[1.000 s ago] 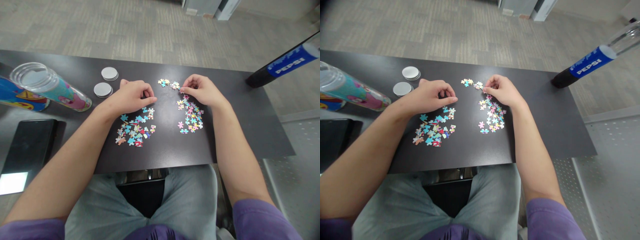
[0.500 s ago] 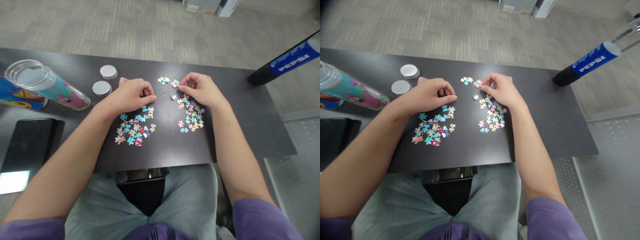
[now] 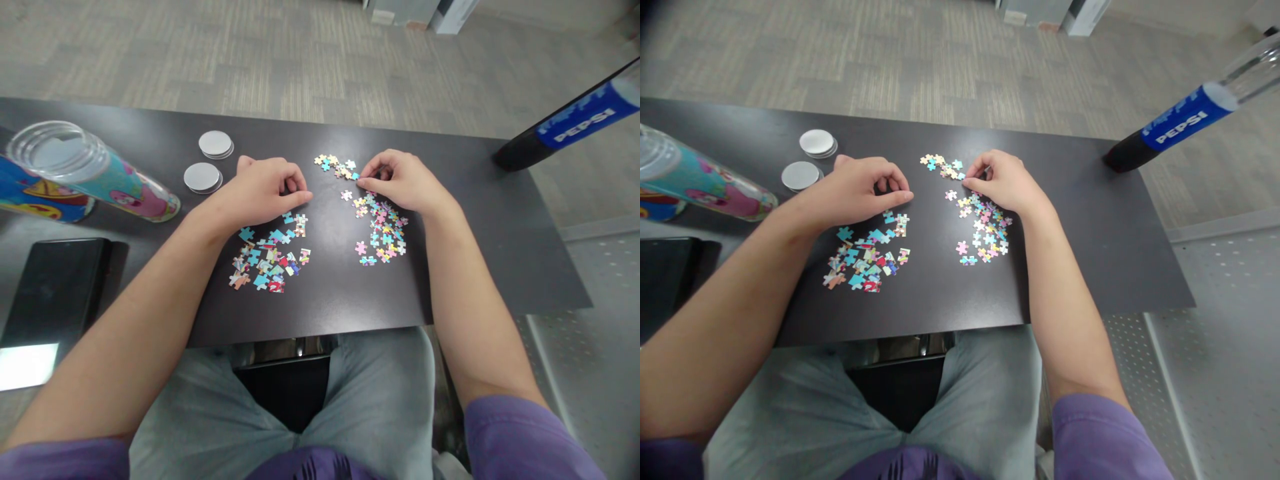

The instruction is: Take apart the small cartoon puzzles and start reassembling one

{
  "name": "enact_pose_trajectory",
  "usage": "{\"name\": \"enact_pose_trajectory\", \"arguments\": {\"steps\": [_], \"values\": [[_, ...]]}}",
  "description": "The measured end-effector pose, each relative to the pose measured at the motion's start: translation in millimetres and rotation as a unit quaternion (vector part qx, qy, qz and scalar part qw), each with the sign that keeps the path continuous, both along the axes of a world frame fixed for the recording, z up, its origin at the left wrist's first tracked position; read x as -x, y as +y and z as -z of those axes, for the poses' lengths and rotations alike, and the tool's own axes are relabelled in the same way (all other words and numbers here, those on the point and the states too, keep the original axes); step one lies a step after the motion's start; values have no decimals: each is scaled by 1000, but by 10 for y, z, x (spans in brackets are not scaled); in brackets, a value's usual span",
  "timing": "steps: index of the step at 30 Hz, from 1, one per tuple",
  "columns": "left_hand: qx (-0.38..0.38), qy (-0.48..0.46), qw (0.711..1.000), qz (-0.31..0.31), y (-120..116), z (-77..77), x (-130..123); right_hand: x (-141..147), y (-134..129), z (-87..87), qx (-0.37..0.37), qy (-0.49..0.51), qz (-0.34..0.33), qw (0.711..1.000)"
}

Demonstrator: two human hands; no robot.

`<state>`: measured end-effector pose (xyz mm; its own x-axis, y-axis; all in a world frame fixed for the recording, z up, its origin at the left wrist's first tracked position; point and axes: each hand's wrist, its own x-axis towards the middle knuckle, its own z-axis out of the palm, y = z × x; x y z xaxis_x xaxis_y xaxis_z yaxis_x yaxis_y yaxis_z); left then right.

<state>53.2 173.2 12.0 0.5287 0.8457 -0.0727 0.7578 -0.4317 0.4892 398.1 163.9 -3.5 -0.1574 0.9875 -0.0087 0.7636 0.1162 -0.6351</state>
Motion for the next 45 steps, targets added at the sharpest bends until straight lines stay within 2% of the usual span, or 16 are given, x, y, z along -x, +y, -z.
{"name": "enact_pose_trajectory", "arguments": {"steps": [16, 24, 31, 36, 42, 45], "values": [[-10, 2, 1000, 1, -5, 17, -4, 10, 23, 35, -32, -8, 17, 999], [-10, 10, 1000, 11, -6, 10, 9, 46, 2, -26, 29, 29, 21, 999], [-12, -16, 1000, 10, 12, 40, 33, 44, 10, -15, 27, 84, 6, 996], [-20, -22, 1000, 8, 19, 61, 35, 217, -67, -121, 11, 109, 7, 994], [-25, -29, 999, -25, 25, 58, 31, 486, -200, -131, 39, 108, -92, 989], [-31, -51, 998, -20, -26, 40, -1, 454, -185, -110, -3, 62, -55, 997]]}}
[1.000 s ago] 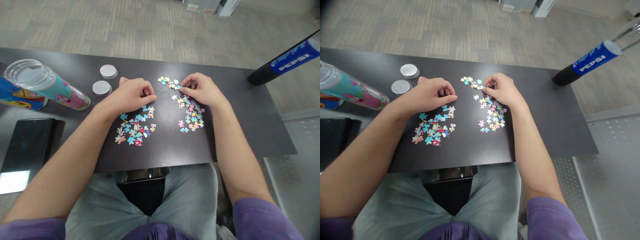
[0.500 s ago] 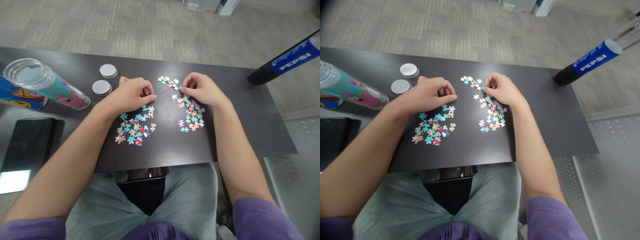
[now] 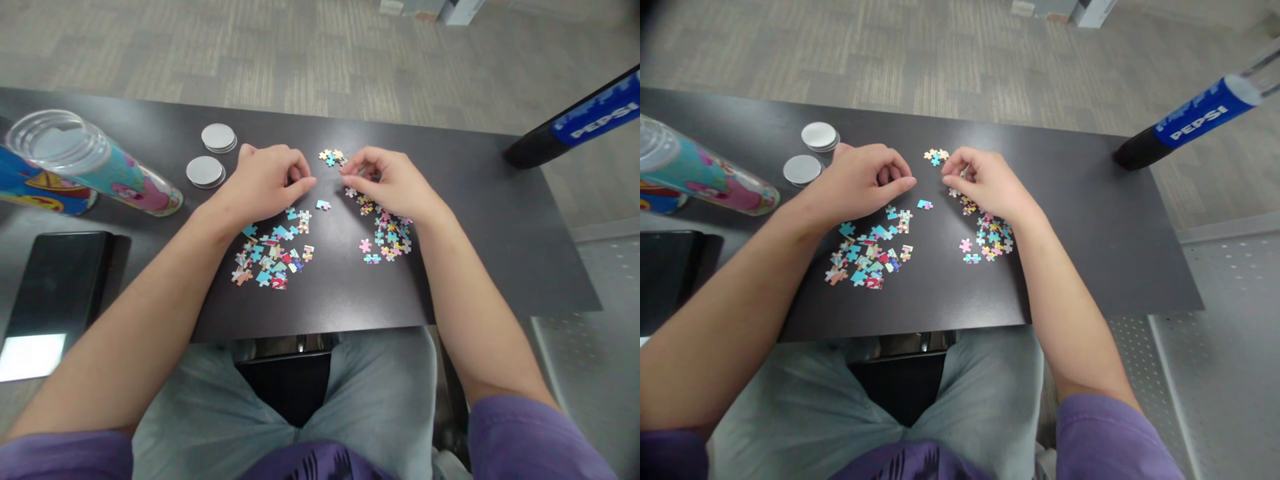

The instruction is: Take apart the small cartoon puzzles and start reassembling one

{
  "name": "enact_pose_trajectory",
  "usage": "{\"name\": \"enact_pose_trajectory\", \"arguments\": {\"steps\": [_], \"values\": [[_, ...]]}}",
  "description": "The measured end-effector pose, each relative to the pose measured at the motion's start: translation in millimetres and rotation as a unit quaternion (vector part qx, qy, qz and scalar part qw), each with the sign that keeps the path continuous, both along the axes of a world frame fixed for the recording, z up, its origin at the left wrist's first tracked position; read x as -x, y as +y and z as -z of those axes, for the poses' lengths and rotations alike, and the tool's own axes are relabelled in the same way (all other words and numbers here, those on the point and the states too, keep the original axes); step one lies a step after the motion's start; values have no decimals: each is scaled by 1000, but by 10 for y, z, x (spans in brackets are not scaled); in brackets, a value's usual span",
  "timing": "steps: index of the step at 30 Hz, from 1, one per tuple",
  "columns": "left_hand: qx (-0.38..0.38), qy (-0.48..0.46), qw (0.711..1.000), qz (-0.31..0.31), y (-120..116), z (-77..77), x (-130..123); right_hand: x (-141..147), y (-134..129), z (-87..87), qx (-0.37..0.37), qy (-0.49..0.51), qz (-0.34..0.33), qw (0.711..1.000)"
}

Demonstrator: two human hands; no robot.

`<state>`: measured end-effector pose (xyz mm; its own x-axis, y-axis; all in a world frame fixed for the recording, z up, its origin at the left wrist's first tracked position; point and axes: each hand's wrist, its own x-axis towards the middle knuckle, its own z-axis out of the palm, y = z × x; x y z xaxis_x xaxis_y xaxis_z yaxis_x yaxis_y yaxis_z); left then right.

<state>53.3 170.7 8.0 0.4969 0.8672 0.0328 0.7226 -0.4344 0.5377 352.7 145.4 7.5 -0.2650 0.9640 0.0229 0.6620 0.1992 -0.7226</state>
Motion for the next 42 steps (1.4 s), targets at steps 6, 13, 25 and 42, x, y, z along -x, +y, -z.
{"name": "enact_pose_trajectory", "arguments": {"steps": [6, 13, 25, 42], "values": [[-20, -28, 999, 39, -201, 55, -194, -137, 132, 106, -73, -78, 93, 990], [34, -5, 999, 19, -160, 67, -198, -142, 158, 194, -67, -66, 77, 993], [67, 41, 996, 35, -33, -94, 6, -147, 129, 109, 11, -27, 65, 997], [46, 24, 998, 24, 0, -25, -36, -178, 125, 115, -73, -97, 42, 992]]}}
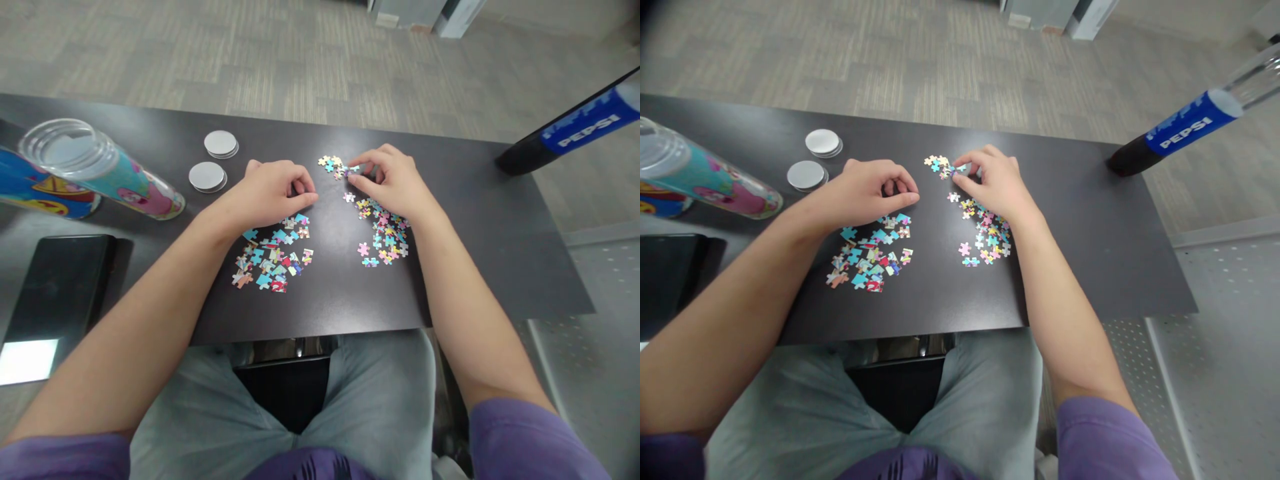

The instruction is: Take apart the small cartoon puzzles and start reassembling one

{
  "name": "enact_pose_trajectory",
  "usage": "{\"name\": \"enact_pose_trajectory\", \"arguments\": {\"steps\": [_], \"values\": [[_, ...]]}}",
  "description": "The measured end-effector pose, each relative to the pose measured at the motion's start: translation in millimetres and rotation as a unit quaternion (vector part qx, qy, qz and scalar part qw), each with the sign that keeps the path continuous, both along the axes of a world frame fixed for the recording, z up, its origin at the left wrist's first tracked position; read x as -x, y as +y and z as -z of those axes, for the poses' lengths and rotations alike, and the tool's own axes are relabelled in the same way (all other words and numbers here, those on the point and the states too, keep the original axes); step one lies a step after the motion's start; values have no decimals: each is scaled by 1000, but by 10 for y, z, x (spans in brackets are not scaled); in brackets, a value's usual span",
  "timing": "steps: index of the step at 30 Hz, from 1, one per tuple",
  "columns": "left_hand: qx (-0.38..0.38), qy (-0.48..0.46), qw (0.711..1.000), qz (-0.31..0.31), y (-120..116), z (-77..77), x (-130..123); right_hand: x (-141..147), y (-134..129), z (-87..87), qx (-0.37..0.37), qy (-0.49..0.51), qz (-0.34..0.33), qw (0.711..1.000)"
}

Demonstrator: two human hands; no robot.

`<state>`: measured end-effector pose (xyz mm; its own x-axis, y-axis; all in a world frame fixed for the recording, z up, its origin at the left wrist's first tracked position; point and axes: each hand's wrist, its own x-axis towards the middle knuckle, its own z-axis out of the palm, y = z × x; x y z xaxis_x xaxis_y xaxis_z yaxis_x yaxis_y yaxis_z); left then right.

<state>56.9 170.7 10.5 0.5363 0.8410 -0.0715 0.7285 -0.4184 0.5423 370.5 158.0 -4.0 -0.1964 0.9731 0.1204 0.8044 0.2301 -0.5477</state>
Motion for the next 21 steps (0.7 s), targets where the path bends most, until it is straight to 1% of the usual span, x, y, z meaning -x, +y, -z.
{"name": "enact_pose_trajectory", "arguments": {"steps": [3, 7, 10, 12, 14, 15, 16, 18, 20, 21], "values": [[-6, -10, 1000, 1, 10, 31, 5, 130, -23, 42, -23, -20, -13, 999], [-12, -11, 1000, -2, 11, 42, 7, 196, -67, 17, -23, -29, -31, 999], [-16, 1, 1000, -2, 3, 44, 8, 160, -86, -28, -16, -33, -60, 998], [-29, -1, 1000, 5, -3, 68, 12, 108, -86, -50, -2, -31, -102, 994], [-52, -15, 998, 24, -14, 118, 10, 40, -74, -61, 4, -23, -138, 990], [-64, -21, 997, 40, -24, 150, 4, 3, -63, -62, 0, -20, -141, 990], [-76, -23, 995, 57, -36, 184, -5, -34, -50, -61, -8, -16, -132, 991], [-93, -12, 991, 95, -68, 248, -29, -102, -22, -53, -30, -15, -87, 996], [-109, 8, 986, 128, -98, 293, -51, -150, -1, -40, -47, -26, -45, 998], [-118, 14, 983, 140, -108, 305, -55, -164, 3, -32, -52, -34, -37, 997]]}}
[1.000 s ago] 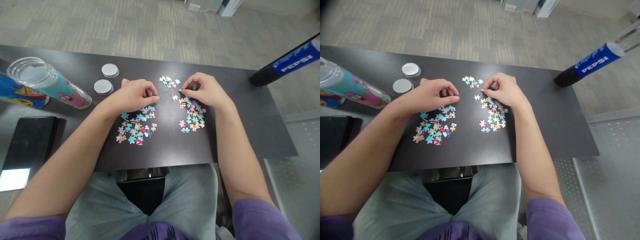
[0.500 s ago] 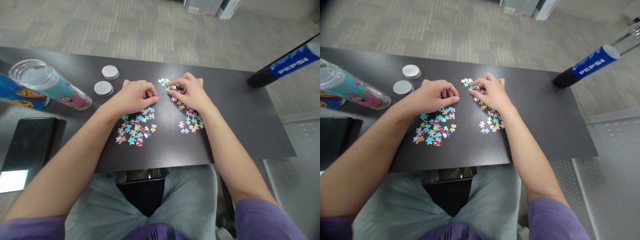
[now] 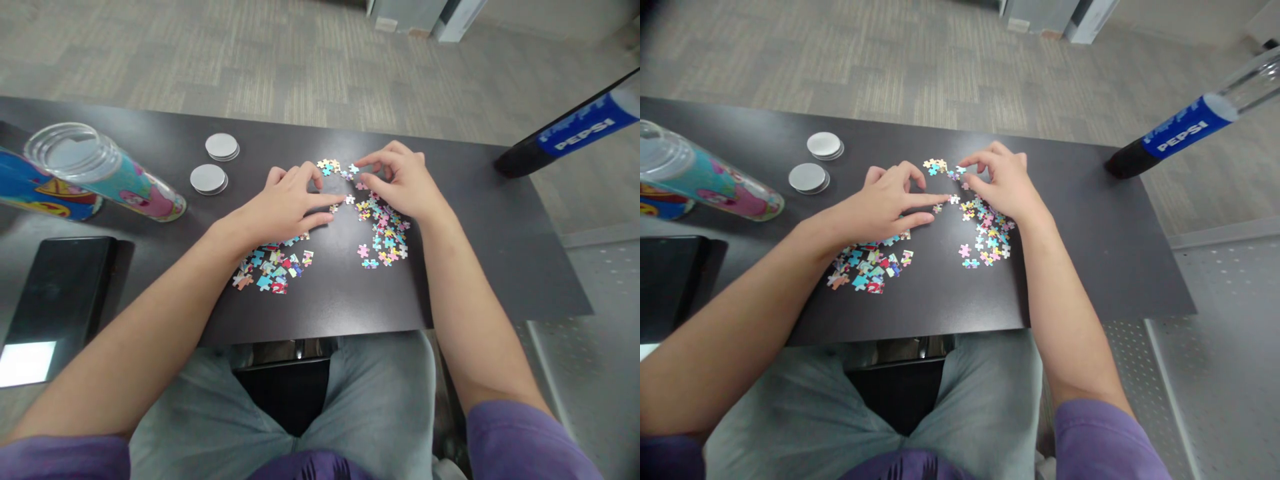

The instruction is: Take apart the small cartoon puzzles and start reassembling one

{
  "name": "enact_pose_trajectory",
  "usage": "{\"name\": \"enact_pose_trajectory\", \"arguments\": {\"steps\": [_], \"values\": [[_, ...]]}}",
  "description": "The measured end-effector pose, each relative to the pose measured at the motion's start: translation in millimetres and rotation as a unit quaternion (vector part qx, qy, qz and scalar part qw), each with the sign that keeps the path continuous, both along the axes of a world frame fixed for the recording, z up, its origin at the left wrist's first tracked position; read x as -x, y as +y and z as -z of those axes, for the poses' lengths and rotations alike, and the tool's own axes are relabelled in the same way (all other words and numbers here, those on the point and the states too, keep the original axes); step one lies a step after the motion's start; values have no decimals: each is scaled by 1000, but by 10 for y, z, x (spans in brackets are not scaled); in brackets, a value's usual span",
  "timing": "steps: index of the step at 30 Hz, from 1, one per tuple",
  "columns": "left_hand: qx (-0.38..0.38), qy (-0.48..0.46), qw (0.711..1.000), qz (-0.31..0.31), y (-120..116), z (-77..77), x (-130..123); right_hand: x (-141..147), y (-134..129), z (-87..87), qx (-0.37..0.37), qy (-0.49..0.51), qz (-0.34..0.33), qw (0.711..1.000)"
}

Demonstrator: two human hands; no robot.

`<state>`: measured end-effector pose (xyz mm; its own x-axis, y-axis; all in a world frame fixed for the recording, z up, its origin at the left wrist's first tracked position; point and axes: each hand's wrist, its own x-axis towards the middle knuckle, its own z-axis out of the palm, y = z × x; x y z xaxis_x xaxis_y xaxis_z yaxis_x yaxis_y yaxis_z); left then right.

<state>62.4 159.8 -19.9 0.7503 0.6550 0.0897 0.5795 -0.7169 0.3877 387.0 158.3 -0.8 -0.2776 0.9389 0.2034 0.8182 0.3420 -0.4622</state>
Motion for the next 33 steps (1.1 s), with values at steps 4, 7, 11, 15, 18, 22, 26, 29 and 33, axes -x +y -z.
{"name": "enact_pose_trajectory", "arguments": {"steps": [4, 7, 11, 15, 18, 22, 26, 29, 33], "values": [[-30, -11, 999, 15, 12, -18, 37, -2, -9, 31, -1, -32, -17, 999], [-40, -43, 998, 15, 57, -66, 96, 10, -16, 50, 9, -45, -34, 998], [-22, -86, 996, 27, 85, -121, 140, -14, -21, 22, 11, -56, -44, 997], [1, -97, 995, 28, 78, -144, 135, -64, -52, -70, 23, -47, -59, 997], [14, -98, 995, 15, 91, -129, 130, -75, -59, -84, 15, -39, -42, 998], [7, -96, 995, -7, 141, -82, 147, -84, -7, 21, 0, -57, -15, 998], [17, -81, 996, -22, 183, -84, 190, -106, 26, 80, 14, -70, -23, 997], [20, -70, 996, -41, 192, -128, 216, -74, -10, 14, 30, -68, -34, 997], [7, -72, 995, -73, 174, -161, 208, 51, -94, -96, 54, -72, -65, 994]]}}
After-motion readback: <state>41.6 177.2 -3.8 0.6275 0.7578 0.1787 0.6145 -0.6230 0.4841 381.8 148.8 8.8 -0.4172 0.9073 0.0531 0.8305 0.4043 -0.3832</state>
